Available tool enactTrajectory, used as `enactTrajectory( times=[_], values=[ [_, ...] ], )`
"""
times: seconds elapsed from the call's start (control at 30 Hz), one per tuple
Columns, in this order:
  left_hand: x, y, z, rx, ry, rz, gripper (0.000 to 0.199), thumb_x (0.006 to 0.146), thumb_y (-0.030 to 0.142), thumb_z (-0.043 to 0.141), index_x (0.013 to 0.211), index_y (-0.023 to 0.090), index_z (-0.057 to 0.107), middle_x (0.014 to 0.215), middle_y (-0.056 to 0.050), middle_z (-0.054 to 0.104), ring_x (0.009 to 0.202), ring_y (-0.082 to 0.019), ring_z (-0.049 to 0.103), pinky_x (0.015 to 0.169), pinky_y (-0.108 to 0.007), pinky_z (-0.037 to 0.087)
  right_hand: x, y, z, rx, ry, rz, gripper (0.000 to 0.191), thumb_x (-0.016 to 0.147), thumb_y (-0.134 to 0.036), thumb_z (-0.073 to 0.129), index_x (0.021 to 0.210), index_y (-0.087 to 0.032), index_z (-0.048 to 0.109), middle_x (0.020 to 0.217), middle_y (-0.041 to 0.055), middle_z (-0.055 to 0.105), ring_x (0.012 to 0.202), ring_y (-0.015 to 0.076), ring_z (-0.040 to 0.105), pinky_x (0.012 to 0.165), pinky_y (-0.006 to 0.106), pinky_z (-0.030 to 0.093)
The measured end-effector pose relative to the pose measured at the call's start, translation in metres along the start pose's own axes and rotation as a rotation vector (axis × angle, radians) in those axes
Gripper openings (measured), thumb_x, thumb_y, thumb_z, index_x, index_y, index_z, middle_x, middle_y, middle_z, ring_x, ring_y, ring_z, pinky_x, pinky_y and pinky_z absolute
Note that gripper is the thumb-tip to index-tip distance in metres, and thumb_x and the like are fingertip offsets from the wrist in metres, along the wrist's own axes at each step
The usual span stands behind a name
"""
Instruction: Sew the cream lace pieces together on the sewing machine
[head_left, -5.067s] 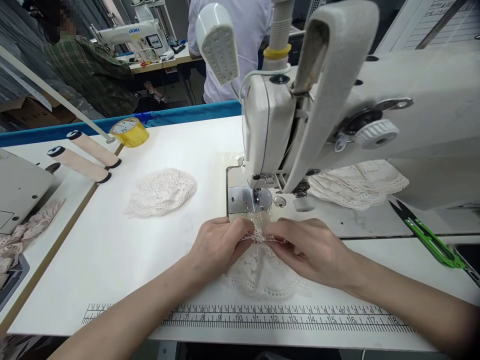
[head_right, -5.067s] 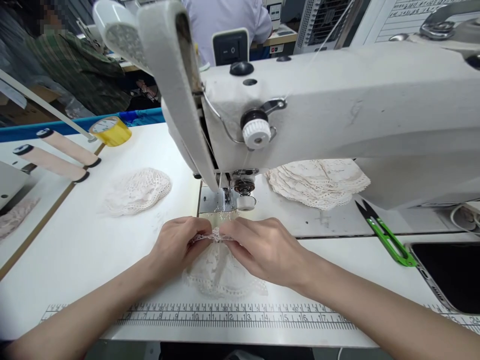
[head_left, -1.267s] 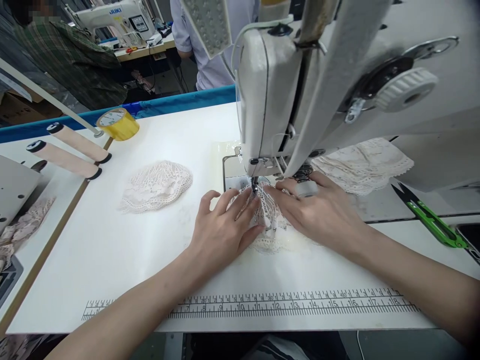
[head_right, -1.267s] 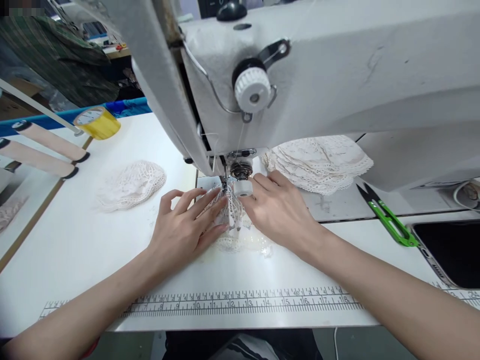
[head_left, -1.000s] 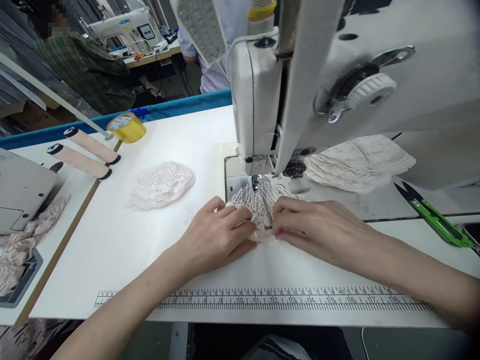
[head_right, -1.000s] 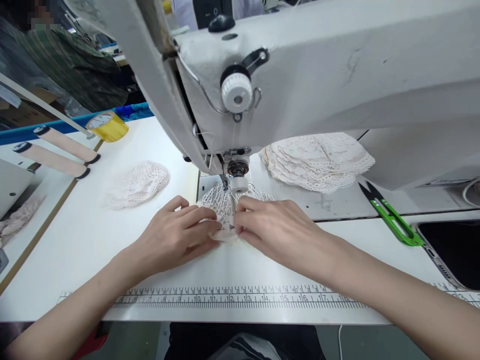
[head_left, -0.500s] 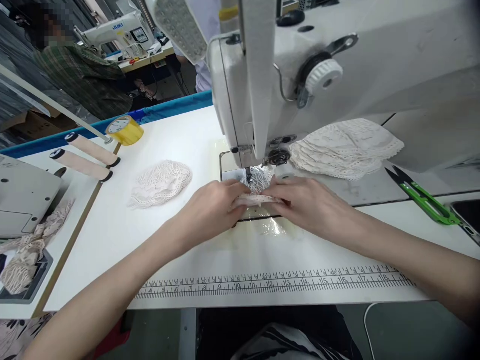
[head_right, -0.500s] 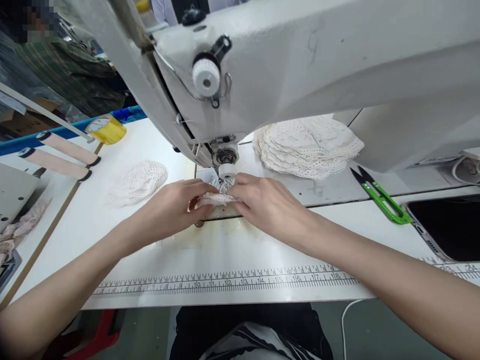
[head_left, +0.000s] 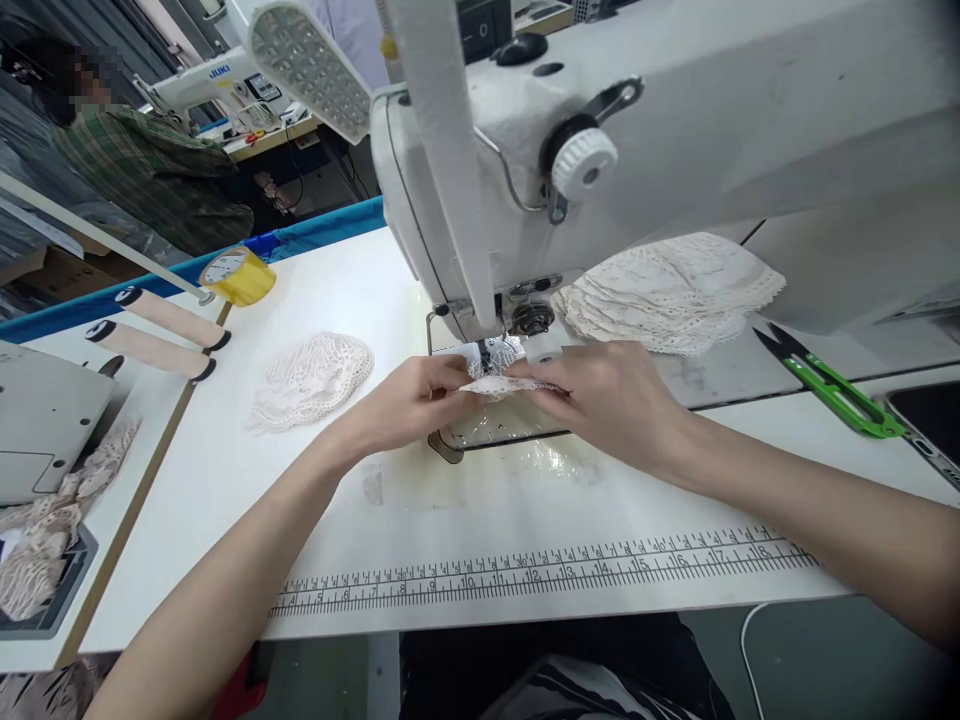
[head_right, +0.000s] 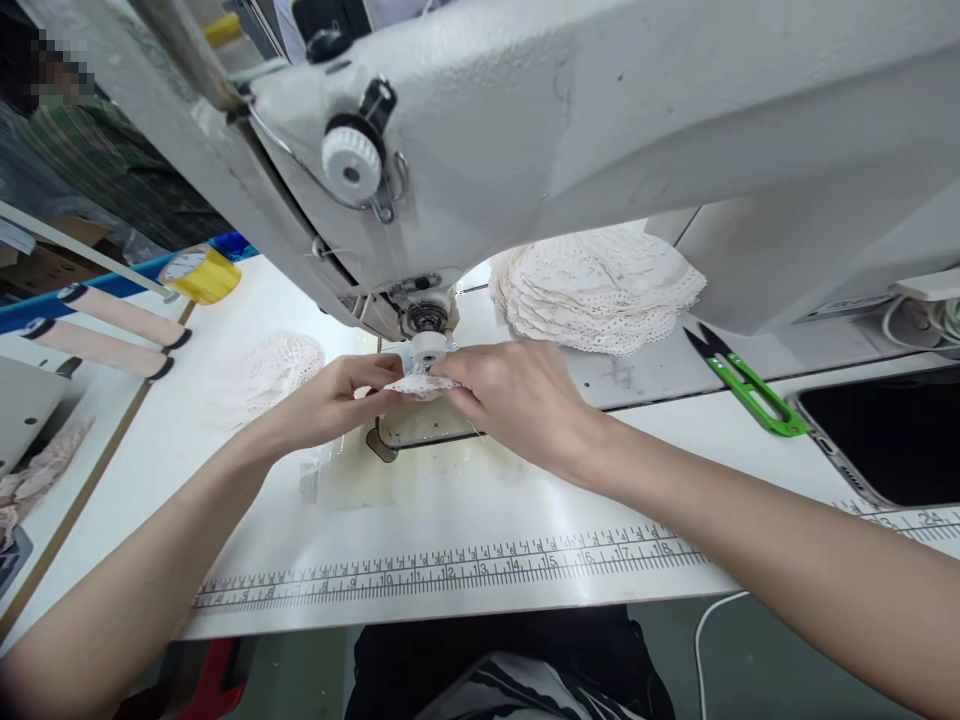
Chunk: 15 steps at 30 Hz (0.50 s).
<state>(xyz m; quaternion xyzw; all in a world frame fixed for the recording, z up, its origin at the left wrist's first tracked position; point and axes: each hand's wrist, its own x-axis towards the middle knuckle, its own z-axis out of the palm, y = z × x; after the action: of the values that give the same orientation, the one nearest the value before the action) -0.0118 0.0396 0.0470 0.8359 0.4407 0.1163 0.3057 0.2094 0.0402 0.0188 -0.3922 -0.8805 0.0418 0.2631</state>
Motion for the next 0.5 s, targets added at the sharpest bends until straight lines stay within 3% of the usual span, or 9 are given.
enactTrajectory(
  times=[0.1,0.17,0.27,0.37,0.5],
  values=[
    [-0.010,0.001,0.016,0.220,0.107,0.147,0.029,0.092,0.020,0.048,0.069,0.018,0.066,0.074,-0.002,0.054,0.065,-0.012,0.051,0.060,-0.027,0.042,-0.004,-0.002,-0.001,-0.025,0.014,-0.164,0.023,0.084,-0.010,0.055,0.083,-0.022,0.075,0.078,-0.0008,0.074,0.064,0.0148,0.059,0.052,0.026,0.033],
    [-0.017,0.002,0.031,0.500,0.264,0.280,0.021,0.091,0.017,0.050,0.086,0.020,0.071,0.076,-0.003,0.059,0.072,-0.016,0.053,0.070,-0.032,0.045,-0.007,-0.003,-0.001,-0.089,0.039,-0.277,0.023,0.080,-0.005,0.056,0.075,-0.020,0.073,0.091,0.0006,0.075,0.078,0.0189,0.062,0.065,0.030,0.041],
    [-0.028,0.003,0.047,0.747,0.441,0.391,0.022,0.089,0.016,0.055,0.107,0.019,0.069,0.088,-0.004,0.069,0.081,-0.019,0.058,0.082,-0.038,0.045,-0.009,-0.005,0.001,-0.120,0.074,-0.346,0.028,0.080,-0.001,0.052,0.074,-0.020,0.072,0.092,0.0004,0.075,0.086,0.0188,0.063,0.080,0.034,0.044],
    [-0.034,0.004,0.052,0.803,0.416,0.371,0.029,0.089,0.017,0.058,0.118,0.018,0.064,0.121,-0.007,0.068,0.109,-0.023,0.059,0.097,-0.043,0.041,-0.010,-0.007,0.003,-0.106,0.074,-0.328,0.032,0.082,0.001,0.048,0.079,-0.019,0.072,0.085,-0.0008,0.075,0.085,0.0167,0.065,0.085,0.033,0.045],
    [-0.036,0.002,0.051,0.780,0.353,0.353,0.031,0.092,0.018,0.054,0.122,0.016,0.062,0.125,-0.009,0.067,0.119,-0.023,0.059,0.108,-0.049,0.035,-0.009,-0.008,0.002,-0.093,0.031,-0.311,0.033,0.079,0.003,0.048,0.082,-0.019,0.072,0.086,-0.0010,0.076,0.085,0.0177,0.066,0.084,0.033,0.046]
  ],
)
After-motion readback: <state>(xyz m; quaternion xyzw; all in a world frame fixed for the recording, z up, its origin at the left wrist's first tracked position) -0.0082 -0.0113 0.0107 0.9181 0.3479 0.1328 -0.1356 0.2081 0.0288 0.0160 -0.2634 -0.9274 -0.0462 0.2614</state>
